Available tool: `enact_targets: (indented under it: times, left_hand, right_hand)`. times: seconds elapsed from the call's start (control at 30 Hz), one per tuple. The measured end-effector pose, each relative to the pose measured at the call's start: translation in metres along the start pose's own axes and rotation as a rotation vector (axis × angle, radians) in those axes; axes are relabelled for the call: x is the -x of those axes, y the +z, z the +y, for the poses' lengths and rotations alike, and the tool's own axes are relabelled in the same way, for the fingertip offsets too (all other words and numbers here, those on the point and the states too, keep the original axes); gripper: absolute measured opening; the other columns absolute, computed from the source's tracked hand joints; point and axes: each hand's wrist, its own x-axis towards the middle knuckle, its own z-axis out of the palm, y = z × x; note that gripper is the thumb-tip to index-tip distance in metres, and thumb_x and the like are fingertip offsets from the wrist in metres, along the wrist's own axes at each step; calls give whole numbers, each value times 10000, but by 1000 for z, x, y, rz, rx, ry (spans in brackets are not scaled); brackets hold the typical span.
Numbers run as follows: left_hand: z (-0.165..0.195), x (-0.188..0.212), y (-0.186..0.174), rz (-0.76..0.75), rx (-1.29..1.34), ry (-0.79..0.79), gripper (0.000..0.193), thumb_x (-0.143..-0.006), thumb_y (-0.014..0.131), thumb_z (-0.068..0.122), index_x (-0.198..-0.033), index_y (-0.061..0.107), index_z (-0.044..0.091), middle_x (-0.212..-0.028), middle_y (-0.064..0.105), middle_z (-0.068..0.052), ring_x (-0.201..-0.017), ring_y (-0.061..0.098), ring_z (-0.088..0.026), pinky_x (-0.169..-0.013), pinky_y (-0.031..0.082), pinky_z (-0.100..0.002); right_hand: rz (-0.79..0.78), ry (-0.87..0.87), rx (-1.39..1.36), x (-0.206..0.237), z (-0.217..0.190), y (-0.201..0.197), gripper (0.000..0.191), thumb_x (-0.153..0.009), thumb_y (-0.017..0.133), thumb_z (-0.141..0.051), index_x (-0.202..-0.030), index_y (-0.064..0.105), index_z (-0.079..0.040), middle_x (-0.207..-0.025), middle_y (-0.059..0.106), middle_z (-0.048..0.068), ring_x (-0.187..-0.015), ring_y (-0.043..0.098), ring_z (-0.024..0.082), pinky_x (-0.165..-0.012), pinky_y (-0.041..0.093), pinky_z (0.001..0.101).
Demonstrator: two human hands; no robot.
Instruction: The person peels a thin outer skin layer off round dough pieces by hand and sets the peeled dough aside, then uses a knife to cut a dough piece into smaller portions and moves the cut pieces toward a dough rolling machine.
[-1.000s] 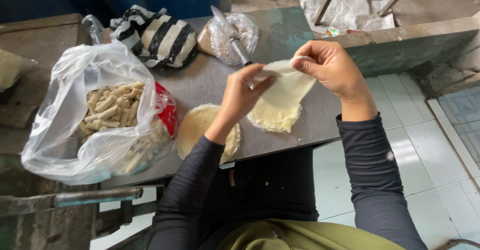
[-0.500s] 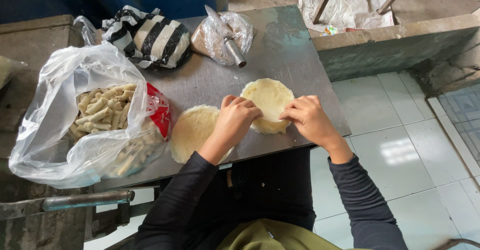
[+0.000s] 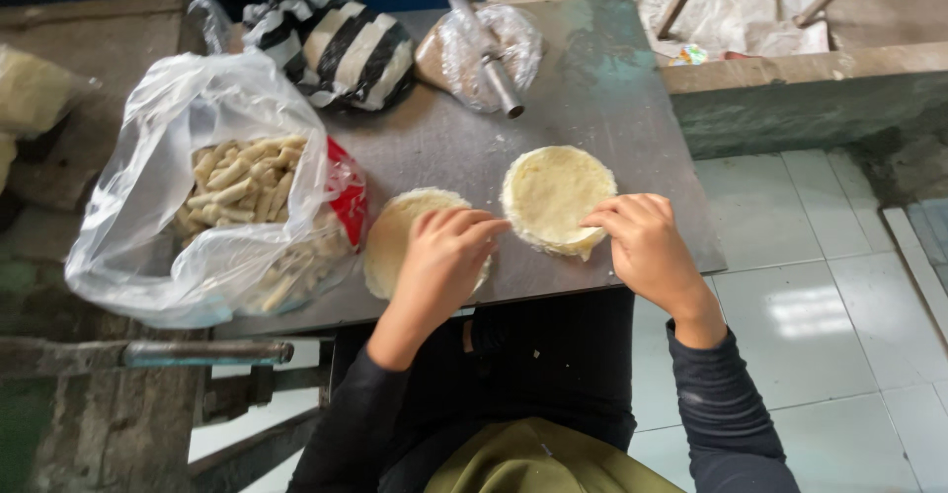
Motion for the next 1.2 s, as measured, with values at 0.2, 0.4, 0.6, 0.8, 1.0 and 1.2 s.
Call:
enact_targets:
  times: [0.2, 0.4, 0.6, 0.8, 1.0, 1.2]
  left_hand:
    - [-11, 69, -56, -32, -84, -200, 370, -715, 791, 195, -1073, 730, 126, -1110, 696, -28, -1132, 605, -273, -973, 395, -464]
    - [-21, 99, -53, 59, -123, -193, 275, -789, 785, 170, -1051, 707, 138, -1097, 684, 0, -1120, 618, -247, -976, 408, -439]
    - [-26, 109, -41, 155, -97, -146, 220, -845, 776, 174, -1047, 701, 130, -1082, 684, 1, -1081, 645, -237, -979, 436, -427]
    - [6, 116, 24, 80, -345, -80, 470, -930, 699, 163, -1372, 634, 14, -1390, 587, -146, -1316, 557, -306, -1127, 409, -449]
    - [1, 120, 44, 44, -384, -186, 643, -897, 698, 247, -1430, 505, -56, -1516, 443, -259, -1439, 396, -435, -1207, 300, -529]
    - [-2, 123, 35, 1, -348, -200, 693, -881, 706, 243, -1473, 478, -35, -1548, 432, -246, -1463, 392, -406, -1218, 300, -504]
  right_hand:
    - [-97, -149, -339, -25, -58, 27, 247, -820, 718, 4, -1040, 728, -107, -1065, 683, 42, -1009, 630, 273, -907, 480, 389]
    - [-365, -342, -450, -60, -86, 81, 243, -787, 760, -64, -1025, 714, -80, -1046, 678, 72, -988, 628, 317, -854, 498, 415]
    - [-505, -240, -570, -75, -78, 95, 139, -882, 718, -75, -1019, 696, -76, -981, 670, 93, -932, 659, 312, -810, 523, 393]
    - [-356, -274, -459, -92, -93, 121, 152, -906, 564, -34, -1043, 624, -13, -1013, 661, 139, -1021, 622, 370, -904, 482, 448]
    - [-504, -357, -486, -122, -101, 134, 161, -924, 627, -119, -1018, 633, 12, -1029, 625, 191, -1034, 584, 391, -901, 473, 464]
    - [-522, -314, -532, -148, -96, 128, 129, -898, 724, -84, -945, 650, 10, -973, 599, 150, -898, 646, 313, -776, 525, 402]
